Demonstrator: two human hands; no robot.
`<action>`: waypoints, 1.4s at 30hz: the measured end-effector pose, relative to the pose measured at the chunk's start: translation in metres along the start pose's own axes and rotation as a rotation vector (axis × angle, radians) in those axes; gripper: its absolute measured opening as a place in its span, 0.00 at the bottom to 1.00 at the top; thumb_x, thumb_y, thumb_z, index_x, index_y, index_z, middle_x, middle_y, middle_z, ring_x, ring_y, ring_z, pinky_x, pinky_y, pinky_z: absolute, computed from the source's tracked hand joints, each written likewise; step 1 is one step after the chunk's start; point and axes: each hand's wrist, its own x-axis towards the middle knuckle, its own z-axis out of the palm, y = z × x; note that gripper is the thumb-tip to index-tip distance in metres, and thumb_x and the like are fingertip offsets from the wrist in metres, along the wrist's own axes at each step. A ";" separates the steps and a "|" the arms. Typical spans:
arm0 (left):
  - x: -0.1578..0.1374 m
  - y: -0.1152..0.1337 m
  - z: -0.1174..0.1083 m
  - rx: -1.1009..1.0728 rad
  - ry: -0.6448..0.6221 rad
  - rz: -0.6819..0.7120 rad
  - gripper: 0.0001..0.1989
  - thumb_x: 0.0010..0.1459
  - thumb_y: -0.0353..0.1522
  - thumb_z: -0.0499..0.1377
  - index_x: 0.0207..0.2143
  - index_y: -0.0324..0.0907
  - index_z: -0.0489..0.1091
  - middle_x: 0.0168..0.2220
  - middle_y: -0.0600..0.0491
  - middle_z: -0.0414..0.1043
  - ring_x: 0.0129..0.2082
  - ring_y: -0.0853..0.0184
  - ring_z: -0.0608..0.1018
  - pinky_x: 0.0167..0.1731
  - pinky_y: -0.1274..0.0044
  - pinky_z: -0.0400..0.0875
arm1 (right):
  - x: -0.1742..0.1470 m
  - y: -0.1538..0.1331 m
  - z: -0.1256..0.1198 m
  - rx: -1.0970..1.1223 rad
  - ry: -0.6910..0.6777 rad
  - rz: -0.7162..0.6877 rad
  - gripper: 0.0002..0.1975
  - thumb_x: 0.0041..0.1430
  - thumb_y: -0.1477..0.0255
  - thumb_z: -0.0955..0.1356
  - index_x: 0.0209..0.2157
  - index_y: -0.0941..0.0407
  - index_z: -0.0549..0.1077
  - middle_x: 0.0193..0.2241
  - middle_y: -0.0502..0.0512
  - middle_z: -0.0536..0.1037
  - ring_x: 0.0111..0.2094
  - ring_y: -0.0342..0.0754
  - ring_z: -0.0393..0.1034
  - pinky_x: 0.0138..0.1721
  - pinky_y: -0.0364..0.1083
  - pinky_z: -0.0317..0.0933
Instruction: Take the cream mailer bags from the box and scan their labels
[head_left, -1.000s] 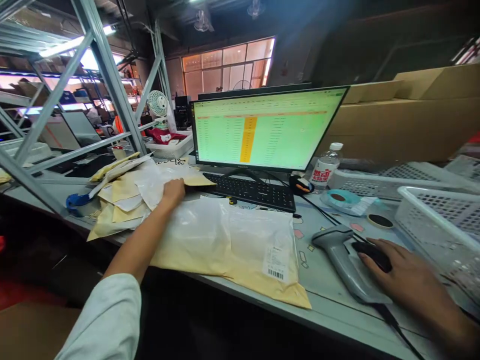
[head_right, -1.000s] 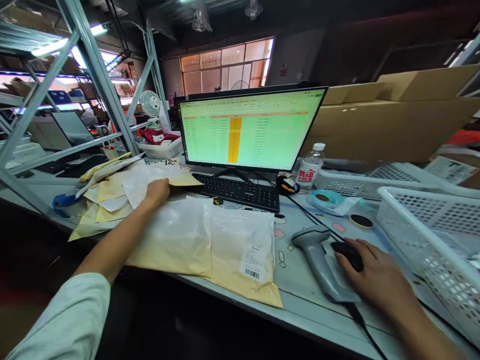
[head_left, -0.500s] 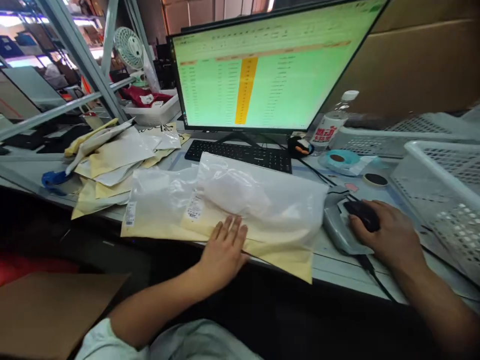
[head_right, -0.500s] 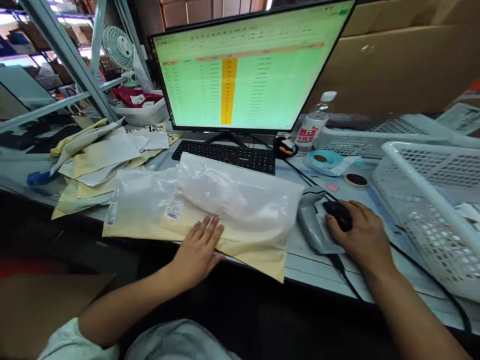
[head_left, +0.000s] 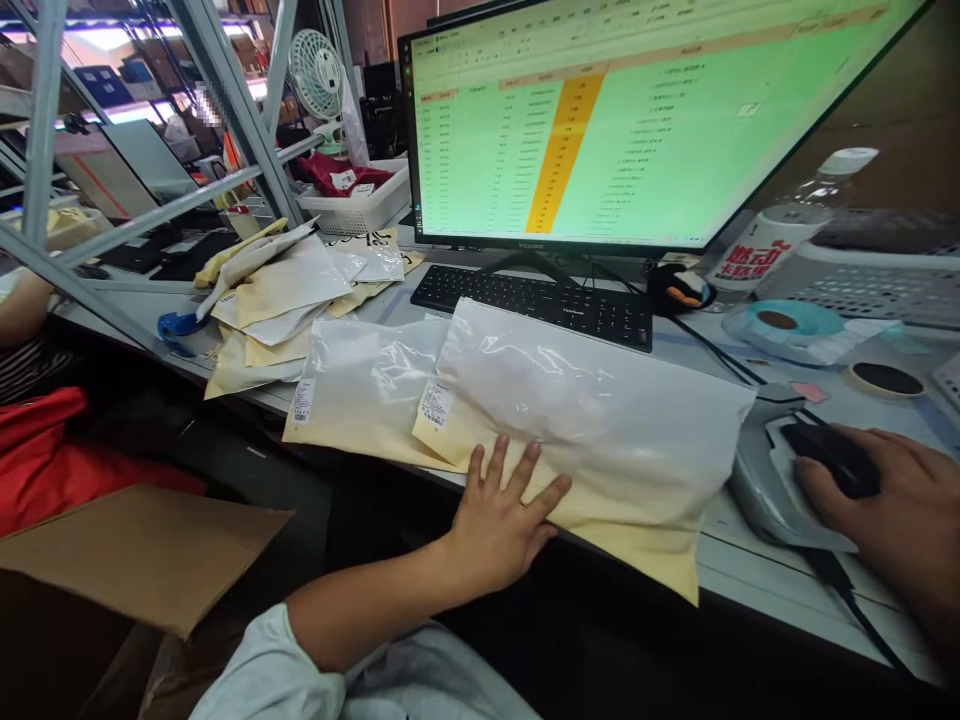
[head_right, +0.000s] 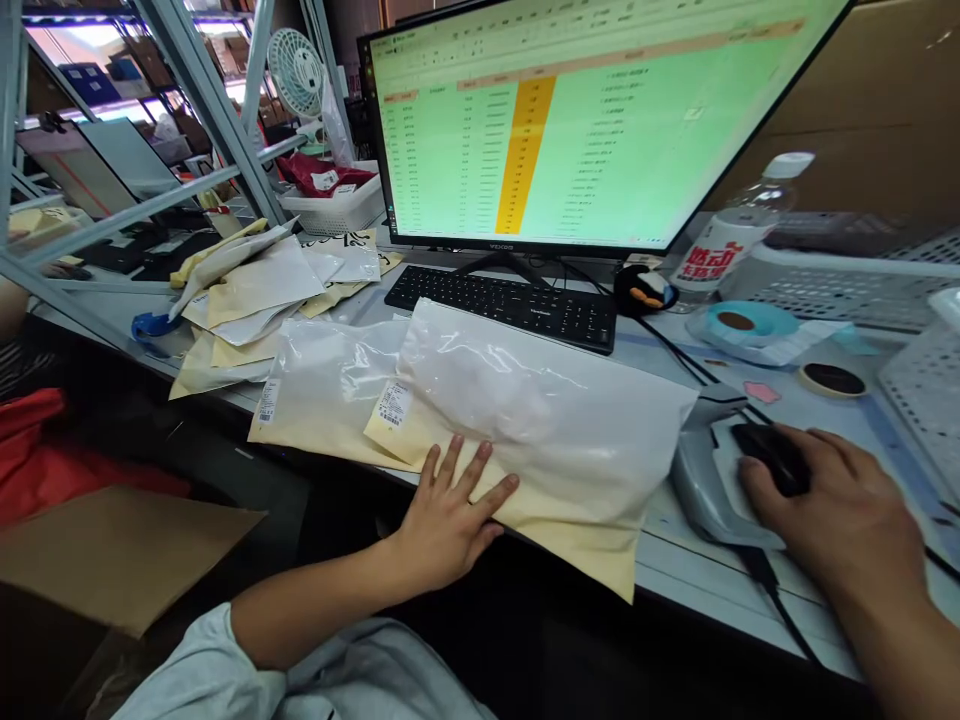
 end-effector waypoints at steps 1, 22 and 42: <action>-0.001 0.000 -0.003 -0.008 0.005 0.004 0.32 0.70 0.42 0.60 0.73 0.48 0.60 0.77 0.42 0.48 0.75 0.36 0.54 0.67 0.44 0.59 | 0.001 0.001 0.001 -0.006 -0.010 0.011 0.37 0.58 0.46 0.61 0.64 0.48 0.71 0.61 0.67 0.73 0.64 0.71 0.66 0.63 0.69 0.63; -0.035 -0.220 -0.140 0.260 0.194 -0.520 0.24 0.63 0.29 0.62 0.61 0.49 0.74 0.55 0.50 0.79 0.48 0.47 0.82 0.47 0.63 0.77 | -0.009 -0.030 -0.023 -0.018 -0.045 -0.011 0.32 0.66 0.52 0.61 0.61 0.59 0.72 0.63 0.70 0.70 0.64 0.63 0.65 0.66 0.59 0.60; -0.080 -0.173 -0.070 0.189 0.360 -0.024 0.53 0.57 0.40 0.75 0.76 0.52 0.49 0.78 0.38 0.42 0.76 0.37 0.50 0.70 0.43 0.51 | -0.013 -0.034 -0.029 -0.049 -0.090 -0.009 0.29 0.69 0.58 0.63 0.64 0.59 0.70 0.65 0.68 0.68 0.65 0.63 0.63 0.66 0.62 0.61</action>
